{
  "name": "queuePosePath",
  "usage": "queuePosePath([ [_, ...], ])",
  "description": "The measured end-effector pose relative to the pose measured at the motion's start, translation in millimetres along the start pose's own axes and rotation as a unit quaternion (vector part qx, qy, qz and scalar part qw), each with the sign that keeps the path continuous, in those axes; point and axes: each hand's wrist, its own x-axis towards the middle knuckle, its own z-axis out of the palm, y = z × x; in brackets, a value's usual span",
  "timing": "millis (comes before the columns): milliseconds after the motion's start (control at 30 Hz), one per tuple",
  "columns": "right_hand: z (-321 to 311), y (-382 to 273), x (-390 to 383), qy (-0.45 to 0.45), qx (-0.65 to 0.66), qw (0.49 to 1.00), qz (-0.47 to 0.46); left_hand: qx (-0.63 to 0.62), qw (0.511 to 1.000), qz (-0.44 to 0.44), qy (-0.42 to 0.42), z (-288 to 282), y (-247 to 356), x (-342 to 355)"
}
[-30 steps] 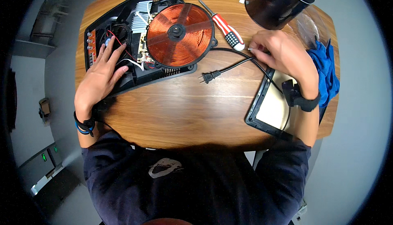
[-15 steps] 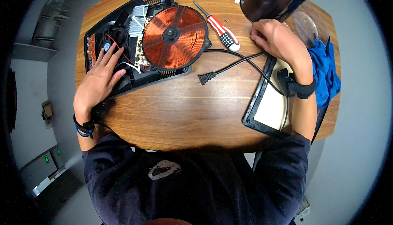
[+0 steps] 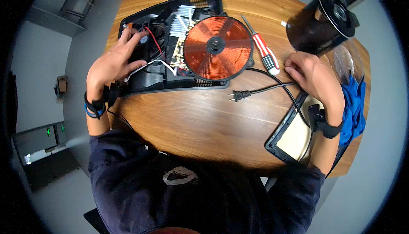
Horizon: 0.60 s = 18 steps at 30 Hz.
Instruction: The person disassembles an electronic device on a wooden table, removes a copper coil and a fan, and uses a screwdriver to adjust internal components. They repeatedly handle the coil and fan, repositioning them within the device casing.
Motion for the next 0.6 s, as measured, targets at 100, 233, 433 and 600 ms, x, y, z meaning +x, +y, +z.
queuePosePath([
  [100, -0.1, -2.6, 4.6, -0.002, 0.003, 1.000, -0.006, 0.007, 1.000, 0.018, 0.014, 1.1, -31.3, 11.2],
  [233, -2.3, -9.8, 9.6, -0.018, 0.012, 1.000, -0.010, 0.025, 0.997, 0.022, -0.066, -6.3, -57.4, 27.5],
  [433, -10.1, -39.4, 19.2, -0.005, -0.010, 1.000, -0.022, 0.026, 0.994, 0.022, -0.105, -10.4, -50.5, 41.5],
  [600, -8.9, -60.8, 44.6, 0.028, 0.004, 0.998, -0.052, 0.015, 0.996, 0.027, -0.089, -9.4, -51.7, 47.3],
])
